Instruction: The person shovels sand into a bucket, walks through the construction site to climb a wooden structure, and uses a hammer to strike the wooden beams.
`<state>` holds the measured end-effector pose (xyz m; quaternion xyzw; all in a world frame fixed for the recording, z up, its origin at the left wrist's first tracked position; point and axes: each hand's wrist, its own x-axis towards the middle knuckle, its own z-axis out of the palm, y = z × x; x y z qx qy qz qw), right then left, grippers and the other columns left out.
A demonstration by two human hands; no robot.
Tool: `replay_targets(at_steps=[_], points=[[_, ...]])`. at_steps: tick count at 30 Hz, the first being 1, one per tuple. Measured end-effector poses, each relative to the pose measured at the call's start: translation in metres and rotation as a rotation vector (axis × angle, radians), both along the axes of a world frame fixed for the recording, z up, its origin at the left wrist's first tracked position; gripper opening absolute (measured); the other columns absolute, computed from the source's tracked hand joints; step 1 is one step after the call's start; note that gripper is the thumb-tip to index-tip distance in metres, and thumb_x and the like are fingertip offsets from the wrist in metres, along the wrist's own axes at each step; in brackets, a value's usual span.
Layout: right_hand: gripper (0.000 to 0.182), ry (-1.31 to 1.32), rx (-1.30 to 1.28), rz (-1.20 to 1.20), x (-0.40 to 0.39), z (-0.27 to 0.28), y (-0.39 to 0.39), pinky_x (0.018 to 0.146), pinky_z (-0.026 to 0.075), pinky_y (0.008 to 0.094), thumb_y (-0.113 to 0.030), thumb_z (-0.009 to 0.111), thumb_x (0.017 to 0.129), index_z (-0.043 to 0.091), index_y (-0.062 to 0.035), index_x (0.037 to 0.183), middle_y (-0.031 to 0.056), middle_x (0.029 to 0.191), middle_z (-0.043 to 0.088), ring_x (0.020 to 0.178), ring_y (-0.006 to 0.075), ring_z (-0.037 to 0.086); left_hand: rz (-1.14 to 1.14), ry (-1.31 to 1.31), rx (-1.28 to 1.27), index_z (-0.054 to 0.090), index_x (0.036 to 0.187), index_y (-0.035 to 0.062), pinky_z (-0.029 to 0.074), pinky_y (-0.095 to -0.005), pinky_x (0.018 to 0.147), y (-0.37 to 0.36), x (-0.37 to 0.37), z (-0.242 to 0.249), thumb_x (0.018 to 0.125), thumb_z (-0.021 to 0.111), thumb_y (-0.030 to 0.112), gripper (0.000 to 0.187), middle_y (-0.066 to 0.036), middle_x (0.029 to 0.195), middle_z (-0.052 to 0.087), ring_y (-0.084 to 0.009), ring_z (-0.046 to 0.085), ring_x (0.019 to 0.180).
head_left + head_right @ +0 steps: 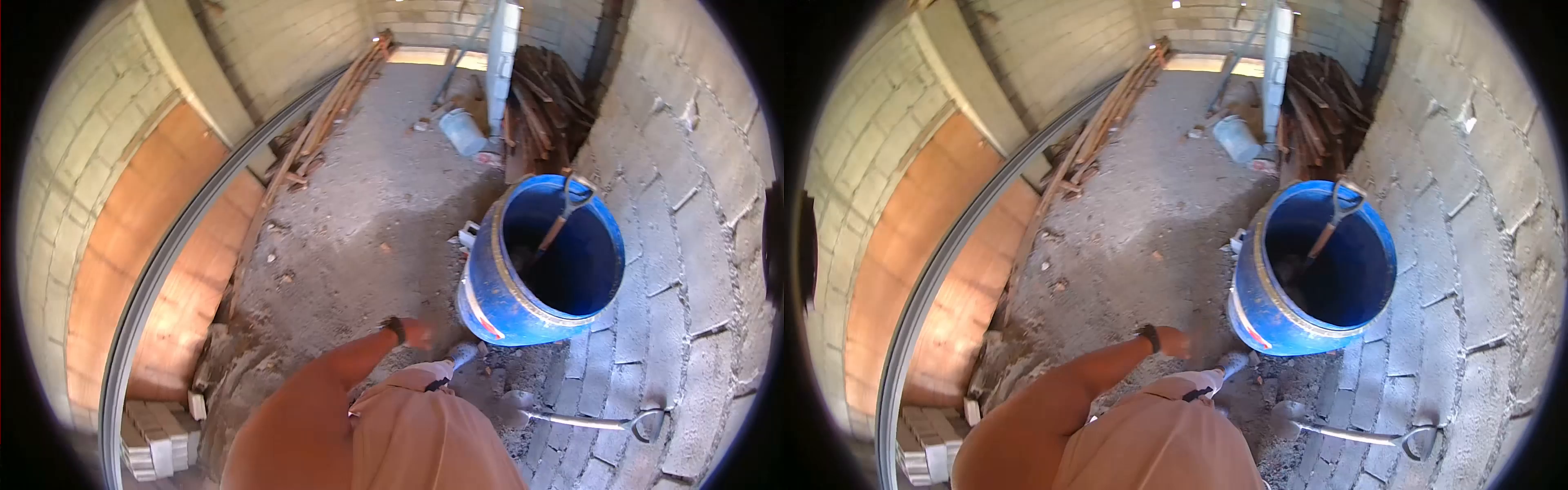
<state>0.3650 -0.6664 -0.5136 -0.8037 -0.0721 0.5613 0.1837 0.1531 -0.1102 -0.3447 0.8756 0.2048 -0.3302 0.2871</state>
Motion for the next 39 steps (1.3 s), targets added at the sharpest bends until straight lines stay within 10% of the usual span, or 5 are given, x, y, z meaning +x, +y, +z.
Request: replay_targets(at_steps=[8,26,32,34,39], points=[[0.042,0.093,0.177,-0.289,0.058,0.041,0.062,0.077,0.052,0.0466,-0.036,0.065,0.093,0.057,-0.0122,0.127,0.0106,0.112,0.064,0.092,0.0291,0.064,1.209,0.088,0.198,0.077,0.111,0.0093,0.054,-0.0501,0.093,-0.04,-0.347,-0.07,0.086,0.073,0.057,0.054,-0.019,0.111,0.076,-0.0382,0.071,0.106],[0.04,-0.009,0.085,-0.12,-0.136,0.152,0.297,0.071,0.056,0.0344,-0.031,0.067,0.101,0.06,-0.0105,0.135,0.0092,0.118,0.073,0.086,0.0217,0.072,1.008,-0.265,-0.078,0.073,0.112,0.003,0.054,-0.0494,0.092,0.206,-0.444,-0.114,0.091,0.071,0.048,0.05,-0.022,0.108,0.075,-0.0398,0.07,0.106],[0.026,-0.311,0.298,-0.438,-0.225,0.122,0.113,0.051,0.048,0.028,-0.019,0.069,0.097,0.066,-0.0101,0.121,0.0021,0.089,0.07,0.066,0.0136,0.066,0.689,-0.115,0.008,0.069,0.104,-0.0024,0.054,-0.0525,0.079,0.291,-0.41,-0.158,0.095,0.068,0.04,0.043,-0.023,0.1,0.073,-0.041,0.071,0.086],[0.014,-0.222,0.257,-1.161,-0.266,0.13,0.08,0.048,0.046,0.0294,-0.021,0.064,0.098,0.068,-0.0105,0.106,0.0028,0.079,0.067,0.06,0.0153,0.064,0.908,-0.245,-0.367,0.069,0.092,0.0054,0.05,-0.0348,0.054,0.282,-0.378,-0.164,0.098,0.067,0.028,0.024,-0.003,0.068,0.062,-0.0176,0.06,0.061],[0.027,-0.353,0.173,-1.582,-0.377,0.123,0.027,0.049,0.05,0.0331,-0.036,0.067,0.093,0.07,-0.0101,0.088,0.0033,0.069,0.065,0.057,0.0171,0.064,-0.688,-0.459,-0.071,0.07,0.096,0.0072,0.05,-0.0289,0.06,0.254,-0.236,-0.149,0.095,0.063,0.019,0.013,-0.003,0.073,0.064,-0.0118,0.06,0.067]])
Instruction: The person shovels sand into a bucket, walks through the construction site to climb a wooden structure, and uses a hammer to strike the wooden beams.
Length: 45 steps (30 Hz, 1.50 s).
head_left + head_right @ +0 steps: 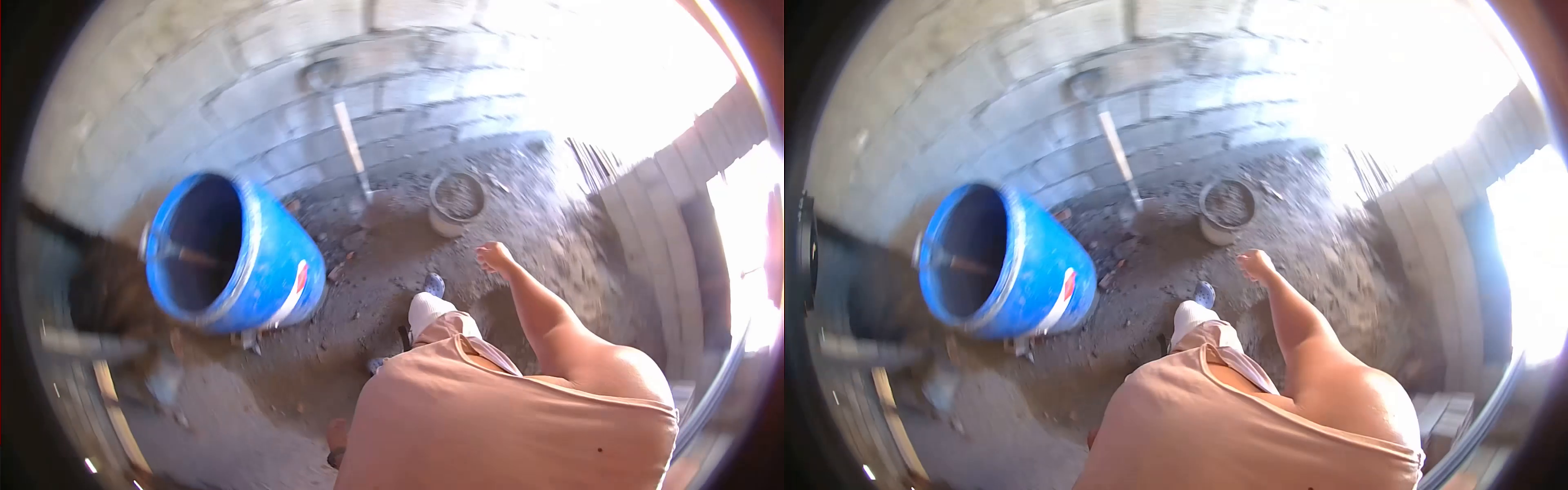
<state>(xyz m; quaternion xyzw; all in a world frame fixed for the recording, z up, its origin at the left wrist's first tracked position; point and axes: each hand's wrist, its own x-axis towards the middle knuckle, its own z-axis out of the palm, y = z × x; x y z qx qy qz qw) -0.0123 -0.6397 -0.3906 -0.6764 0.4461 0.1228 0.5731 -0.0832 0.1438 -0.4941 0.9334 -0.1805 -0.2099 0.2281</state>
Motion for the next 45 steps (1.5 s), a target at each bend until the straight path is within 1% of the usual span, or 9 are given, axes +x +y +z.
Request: replay_targets(at_steps=[1,4,9,12,16,26,34,37,45], points=[[0.03,0.038,-0.188,-0.048,-0.021,-0.01,-0.012,0.051,0.052,0.0334,-0.038,0.066,0.094,0.069,-0.0092,0.087,0.0035,0.068,0.065,0.059,0.0173,0.065,-0.224,-0.225,0.037,0.07,0.097,0.0068,0.051,-0.0292,0.063,-0.015,0.029,0.0,0.094,0.063,0.018,0.013,-0.004,0.074,0.066,-0.0122,0.061,0.069],[0.03,0.123,-0.104,-0.111,-0.089,-0.032,-0.035,0.053,0.054,0.0344,-0.037,0.067,0.093,0.071,-0.0077,0.091,0.0035,0.072,0.067,0.061,0.0174,0.066,0.304,0.419,0.124,0.069,0.102,0.0064,0.053,-0.029,0.071,-0.097,0.125,0.038,0.092,0.065,0.015,0.014,-0.005,0.078,0.069,-0.0133,0.064,0.075],[0.038,0.374,0.1,-0.217,-0.183,-0.055,-0.08,0.061,0.058,0.0352,-0.04,0.067,0.096,0.074,-0.0077,0.114,0.0061,0.098,0.074,0.075,0.0186,0.071,0.332,0.526,-0.18,0.065,0.11,0.0064,0.049,-0.0282,0.054,-0.217,0.27,0.072,0.096,0.065,0.018,0.018,-0.005,0.081,0.067,-0.0135,0.063,0.066],[0.034,0.34,0.123,-0.467,-0.213,-0.061,-0.128,0.054,0.055,0.0346,-0.037,0.067,0.097,0.073,-0.0069,0.111,0.0045,0.087,0.07,0.065,0.0171,0.067,0.539,0.65,-0.239,0.063,0.113,0.0067,0.04,-0.0259,0.04,-0.309,0.348,0.059,0.1,0.064,0.024,0.022,-0.004,0.082,0.064,-0.0118,0.059,0.058],[0.028,0.17,0.029,-0.741,-0.213,-0.035,-0.187,0.054,0.051,0.0315,-0.033,0.067,0.098,0.072,-0.007,0.106,0.0026,0.085,0.069,0.064,0.0133,0.063,0.154,0.611,-0.116,0.064,0.116,0.0069,0.046,-0.0256,0.048,-0.472,0.419,0.053,0.099,0.068,0.029,0.028,-0.004,0.088,0.068,-0.0124,0.063,0.066],[0.037,0.036,-0.052,-0.688,-0.194,-0.042,-0.28,0.062,0.053,0.0315,-0.039,0.069,0.098,0.072,-0.0038,0.109,0.0054,0.089,0.071,0.07,0.0156,0.066,-0.491,0.55,-0.023,0.068,0.113,0.0027,0.053,-0.028,0.067,-0.859,0.478,0.057,0.098,0.071,0.027,0.029,-0.004,0.093,0.072,-0.0119,0.066,0.076],[0.024,-0.002,0.184,-1.708,-0.305,-0.028,-0.261,0.045,0.041,0.0288,-0.032,0.063,0.103,0.063,-0.0114,0.114,0.0009,0.079,0.063,0.054,0.011,0.055,-0.723,0.538,0.109,0.072,0.108,0.0021,0.058,-0.0329,0.072,-1.063,0.46,0.046,0.094,0.073,0.027,0.028,-0.007,0.091,0.074,-0.0145,0.068,0.076],[0.027,0.053,0.107,-1.663,-0.312,-0.033,-0.258,0.035,0.033,0.0322,-0.032,0.06,0.102,0.056,-0.0106,0.084,0.0015,0.063,0.053,0.043,0.0144,0.047,-0.976,0.401,0.23,0.075,0.105,0.0047,0.056,-0.0396,0.087,-1.132,0.449,0.041,0.085,0.077,0.033,0.035,-0.014,0.104,0.076,-0.0253,0.073,0.096],[0.033,0.324,0.538,-1.449,-0.312,-0.112,-0.391,0.048,0.053,0.0426,-0.035,0.06,0.1,0.068,-0.0039,0.098,0.0096,0.082,0.07,0.059,0.0258,0.067,-1.012,0.361,0.498,0.075,0.116,0.0078,0.054,-0.0389,0.096,-1.395,0.408,0.036,0.091,0.072,0.044,0.044,-0.014,0.114,0.076,-0.026,0.071,0.11]])
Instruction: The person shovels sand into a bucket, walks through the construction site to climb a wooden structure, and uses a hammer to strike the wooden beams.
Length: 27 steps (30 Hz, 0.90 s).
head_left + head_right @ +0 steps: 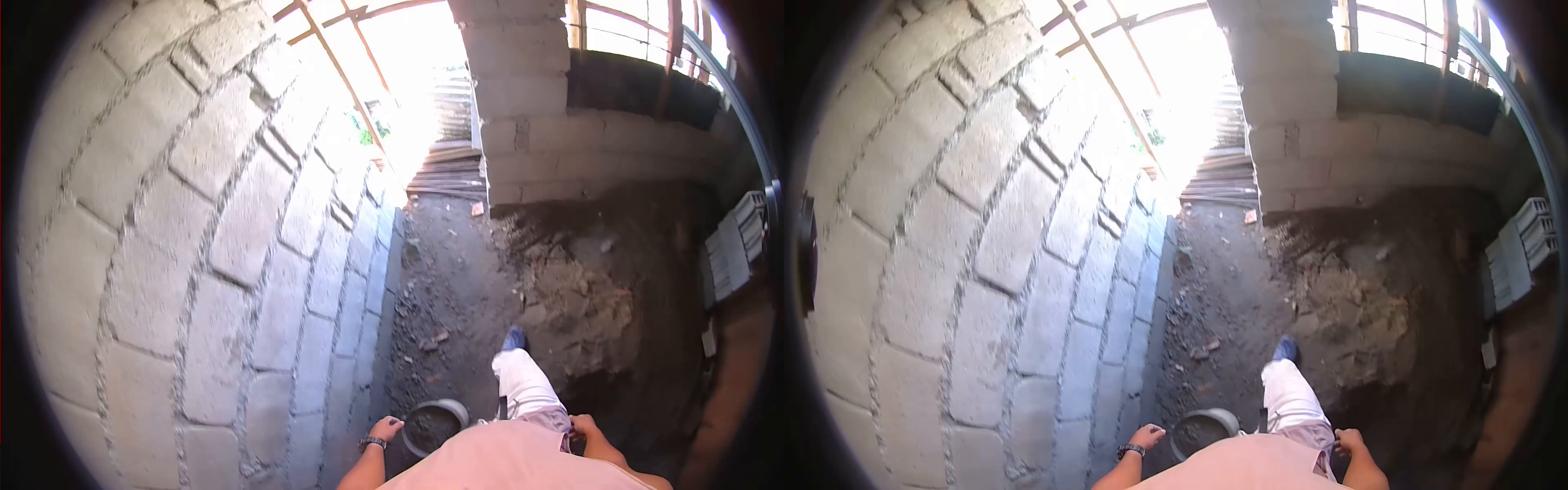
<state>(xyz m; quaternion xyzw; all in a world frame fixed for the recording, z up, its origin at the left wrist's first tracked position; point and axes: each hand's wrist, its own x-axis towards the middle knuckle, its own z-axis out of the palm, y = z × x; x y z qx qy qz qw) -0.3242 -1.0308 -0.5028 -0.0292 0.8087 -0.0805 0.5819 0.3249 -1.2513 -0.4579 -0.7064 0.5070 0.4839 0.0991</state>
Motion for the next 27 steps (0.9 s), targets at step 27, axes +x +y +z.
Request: replay_targets(at_steps=[27], points=[[0.051,0.277,-0.854,0.591,0.018,0.193,-1.033,0.064,0.048,0.0361,-0.049,0.065,0.101,0.068,0.0001,0.089,0.0038,0.074,0.062,0.068,0.0146,0.058,-0.115,0.18,-0.368,0.069,0.124,0.0071,0.056,-0.0399,0.092,-0.632,-0.124,0.091,0.094,0.072,0.042,0.046,-0.014,0.112,0.076,-0.0289,0.073,0.105]])
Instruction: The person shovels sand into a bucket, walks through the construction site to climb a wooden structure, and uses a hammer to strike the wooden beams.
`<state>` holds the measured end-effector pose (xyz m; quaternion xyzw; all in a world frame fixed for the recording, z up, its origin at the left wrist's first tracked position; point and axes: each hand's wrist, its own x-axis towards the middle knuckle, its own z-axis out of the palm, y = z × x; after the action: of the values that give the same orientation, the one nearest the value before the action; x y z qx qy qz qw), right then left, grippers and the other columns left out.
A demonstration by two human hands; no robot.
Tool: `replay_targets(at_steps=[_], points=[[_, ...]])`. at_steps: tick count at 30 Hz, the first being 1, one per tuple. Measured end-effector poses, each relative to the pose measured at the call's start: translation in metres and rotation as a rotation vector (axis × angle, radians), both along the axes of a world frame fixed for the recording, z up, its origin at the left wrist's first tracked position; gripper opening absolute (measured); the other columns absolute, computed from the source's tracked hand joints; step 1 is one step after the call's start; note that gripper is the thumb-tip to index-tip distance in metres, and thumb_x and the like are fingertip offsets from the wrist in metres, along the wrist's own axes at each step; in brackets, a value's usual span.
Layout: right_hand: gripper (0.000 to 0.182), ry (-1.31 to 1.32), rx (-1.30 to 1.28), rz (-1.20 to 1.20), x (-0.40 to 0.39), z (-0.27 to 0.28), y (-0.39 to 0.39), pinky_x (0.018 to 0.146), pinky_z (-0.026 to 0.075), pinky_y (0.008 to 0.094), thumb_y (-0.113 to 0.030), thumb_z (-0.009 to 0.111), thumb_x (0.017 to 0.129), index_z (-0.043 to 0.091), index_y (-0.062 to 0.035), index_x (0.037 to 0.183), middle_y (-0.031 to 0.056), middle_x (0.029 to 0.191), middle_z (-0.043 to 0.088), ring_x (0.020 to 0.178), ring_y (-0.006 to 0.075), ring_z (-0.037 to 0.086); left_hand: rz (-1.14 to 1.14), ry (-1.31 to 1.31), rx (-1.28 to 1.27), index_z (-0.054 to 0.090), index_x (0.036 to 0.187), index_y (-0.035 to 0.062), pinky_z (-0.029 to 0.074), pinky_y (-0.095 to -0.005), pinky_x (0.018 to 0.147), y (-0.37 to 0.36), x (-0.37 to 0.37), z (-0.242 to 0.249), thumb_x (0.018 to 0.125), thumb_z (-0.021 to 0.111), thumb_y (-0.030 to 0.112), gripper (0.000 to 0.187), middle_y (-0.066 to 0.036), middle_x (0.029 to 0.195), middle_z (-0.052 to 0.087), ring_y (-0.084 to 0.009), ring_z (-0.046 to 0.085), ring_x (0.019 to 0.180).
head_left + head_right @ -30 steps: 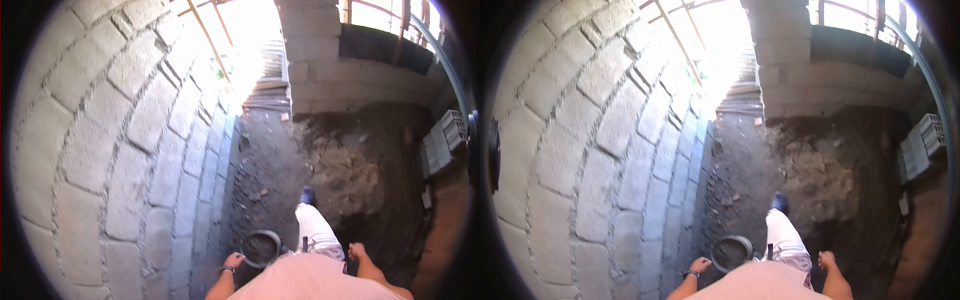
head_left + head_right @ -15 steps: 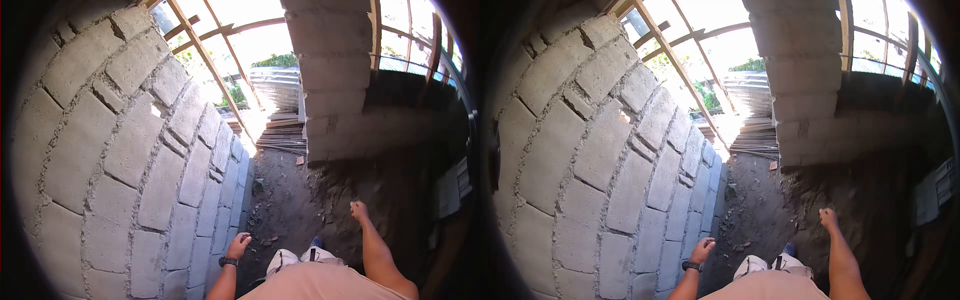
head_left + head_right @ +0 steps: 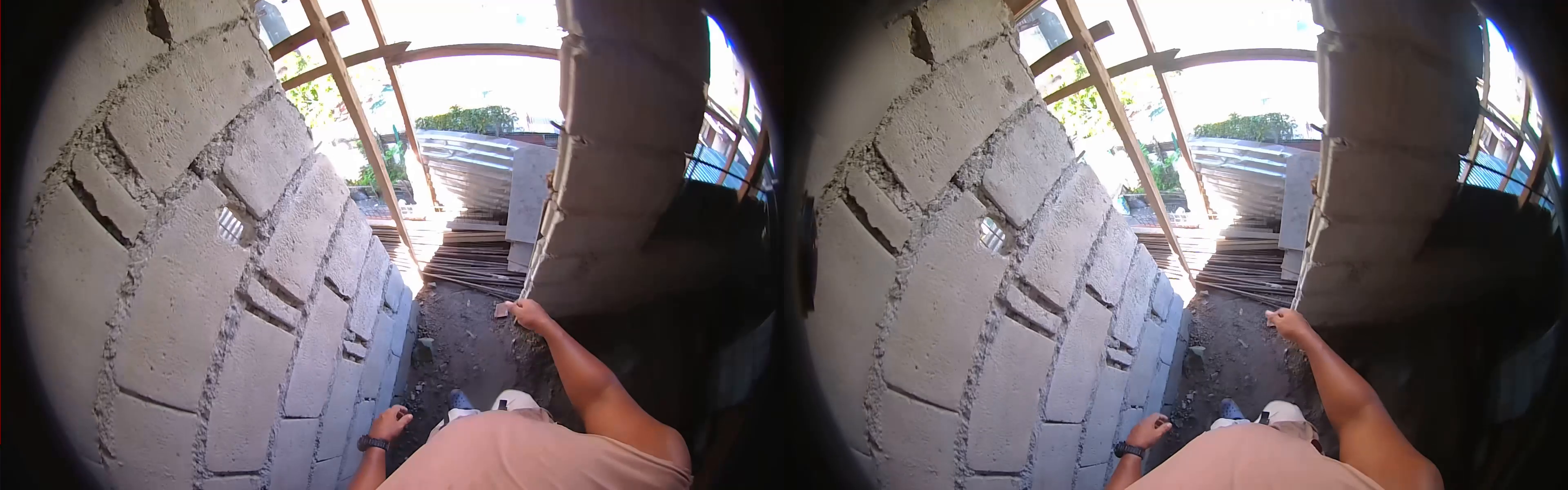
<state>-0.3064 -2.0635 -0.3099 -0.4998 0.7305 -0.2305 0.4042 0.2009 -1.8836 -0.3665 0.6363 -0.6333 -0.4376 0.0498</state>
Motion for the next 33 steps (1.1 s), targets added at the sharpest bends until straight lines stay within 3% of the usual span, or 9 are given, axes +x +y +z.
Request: replay_targets(at_steps=[4,10,16,17,19,20,25,28,33], points=[[0.055,-0.094,-0.278,0.029,0.045,0.098,-0.146,0.076,0.05,0.0423,-0.051,0.062,0.1,0.068,0.0033,0.095,0.0148,0.084,0.069,0.081,0.0216,0.062,0.076,0.188,-0.179,0.068,0.125,0.0065,0.054,-0.0409,0.095,-0.113,-0.034,0.07,0.095,0.073,0.037,0.043,-0.014,0.116,0.073,-0.0295,0.07,0.109],[0.053,-0.302,-0.696,-0.103,0.095,0.293,-0.392,0.068,0.042,0.039,-0.05,0.057,0.102,0.064,0.002,0.09,0.0099,0.079,0.06,0.074,0.0173,0.052,0.07,0.355,-0.67,0.062,0.127,0.0019,0.047,-0.0409,0.105,-0.299,-0.097,0.154,0.094,0.077,0.032,0.048,-0.017,0.125,0.066,-0.0328,0.061,0.121],[0.065,-0.239,-1.119,-0.026,0.114,0.471,-0.622,0.094,0.05,0.0439,-0.057,0.063,0.094,0.067,0.0016,0.123,0.0211,0.112,0.072,0.106,0.0311,0.069,0.185,0.429,-1.071,0.054,0.135,-0.0011,0.041,-0.0476,0.113,-0.511,-0.152,0.198,0.087,0.085,0.029,0.065,-0.023,0.139,0.055,-0.0386,0.053,0.131],[0.058,-0.26,-1.283,-0.045,0.12,0.491,-0.667,0.084,0.053,0.0427,-0.055,0.063,0.096,0.069,-0.0012,0.117,0.0164,0.101,0.071,0.094,0.0261,0.07,0.211,0.411,-1.075,0.054,0.135,-0.0011,0.041,-0.0476,0.113,-0.543,-0.159,0.206,0.087,0.085,0.029,0.065,-0.023,0.139,0.055,-0.0386,0.053,0.131],[0.057,-0.257,-1.384,-0.004,0.14,0.535,-0.74,0.095,0.047,0.044,-0.054,0.064,0.095,0.063,-0.0083,0.129,0.0172,0.121,0.06,0.112,0.0288,0.06,0.267,0.296,-1.316,0.05,0.143,-0.0021,0.039,-0.0491,0.115,-0.616,-0.171,0.227,0.085,0.086,0.031,0.076,-0.023,0.147,0.051,-0.0363,0.047,0.139],[0.07,-0.225,-1.309,0.04,0.145,0.554,-0.77,0.117,0.039,0.0464,-0.056,0.067,0.093,0.055,-0.0126,0.147,0.0227,0.152,0.051,0.142,0.0364,0.048,0.271,0.218,-1.363,0.042,0.149,-0.0013,0.035,-0.0513,0.119,-0.648,-0.172,0.232,0.084,0.087,0.033,0.086,-0.024,0.153,0.044,-0.0374,0.041,0.145],[0.069,-0.168,-1.478,-0.062,0.203,0.631,-0.854,0.113,0.043,0.0466,-0.054,0.066,0.094,0.057,-0.003,0.141,0.0236,0.146,0.057,0.136,0.0359,0.054,0.459,0.364,-1.402,0.023,0.158,0.0004,0.027,-0.0542,0.124,-0.756,-0.18,0.279,0.083,0.087,0.044,0.108,-0.023,0.164,0.028,-0.0371,0.031,0.152],[0.055,-0.162,-1.206,0.011,0.221,0.653,-0.883,0.101,0.051,0.0492,-0.051,0.066,0.095,0.073,-0.0012,0.116,0.0218,0.12,0.072,0.118,0.0377,0.067,0.488,0.428,-1.397,0.021,0.158,0.0004,0.027,-0.0542,0.124,-0.801,-0.166,0.305,0.08,0.088,0.048,0.114,-0.024,0.164,0.027,-0.0372,0.028,0.153],[0.034,-0.129,-1.331,-0.136,0.233,0.649,-0.921,0.098,0.053,0.0477,-0.029,0.063,0.09,0.075,-0.0025,0.108,0.0222,0.115,0.073,0.113,0.038,0.069,0.489,0.703,-1.229,0.029,0.156,0.003,0.034,-0.0498,0.12,-0.843,-0.149,0.331,0.081,0.084,0.06,0.109,-0.023,0.15,0.05,-0.0337,0.049,0.142]])
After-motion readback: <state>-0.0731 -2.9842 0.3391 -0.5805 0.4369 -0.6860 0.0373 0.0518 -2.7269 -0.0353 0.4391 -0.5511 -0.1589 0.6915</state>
